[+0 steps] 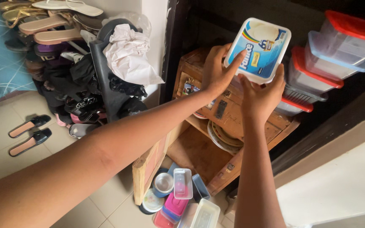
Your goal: The person organizes food containers by picking them up from the floor and stacking them on top of a wooden cabinet.
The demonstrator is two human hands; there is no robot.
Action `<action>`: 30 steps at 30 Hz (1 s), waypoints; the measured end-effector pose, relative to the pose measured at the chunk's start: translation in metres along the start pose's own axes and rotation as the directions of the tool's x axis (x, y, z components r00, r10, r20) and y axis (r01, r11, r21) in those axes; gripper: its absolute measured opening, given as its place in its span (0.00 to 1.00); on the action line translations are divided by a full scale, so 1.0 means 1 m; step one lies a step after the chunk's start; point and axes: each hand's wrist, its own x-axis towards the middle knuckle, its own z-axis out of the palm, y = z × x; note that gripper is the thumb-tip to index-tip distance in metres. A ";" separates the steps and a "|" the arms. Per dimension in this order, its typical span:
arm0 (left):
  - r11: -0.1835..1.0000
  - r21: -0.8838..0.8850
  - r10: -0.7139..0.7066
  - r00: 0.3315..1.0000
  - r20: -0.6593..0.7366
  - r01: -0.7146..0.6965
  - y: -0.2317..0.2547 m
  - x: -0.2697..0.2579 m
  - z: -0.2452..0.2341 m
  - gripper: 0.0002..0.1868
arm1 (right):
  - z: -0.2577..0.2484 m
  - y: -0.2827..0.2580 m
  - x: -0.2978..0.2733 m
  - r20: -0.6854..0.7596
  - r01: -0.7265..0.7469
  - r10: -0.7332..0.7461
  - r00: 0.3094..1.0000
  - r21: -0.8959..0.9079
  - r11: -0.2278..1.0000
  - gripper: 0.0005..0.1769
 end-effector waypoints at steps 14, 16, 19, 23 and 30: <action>0.981 -0.181 -0.030 0.980 0.197 0.067 -0.049 0.072 0.039 0.41 | 0.011 0.041 0.086 0.024 0.252 -0.263 0.964 -0.382 0.889 0.38; 0.966 -0.201 -0.095 0.946 0.311 0.163 -0.057 0.074 0.044 0.46 | 0.009 0.040 0.088 0.031 0.273 -0.284 0.958 -0.397 0.876 0.40; 0.964 -0.061 -0.208 0.878 0.432 0.258 -0.063 0.068 0.045 0.47 | 0.005 0.038 0.091 0.140 -0.028 0.100 0.985 -0.444 0.896 0.44; 0.954 0.030 -0.281 0.858 0.429 0.297 -0.065 0.064 0.042 0.46 | 0.001 0.056 0.090 0.189 0.110 -0.035 0.981 -0.403 0.908 0.45; 0.962 0.139 -0.271 0.875 0.402 0.234 -0.073 0.060 0.055 0.41 | -0.001 0.076 0.086 0.238 0.165 -0.061 0.969 -0.448 0.879 0.46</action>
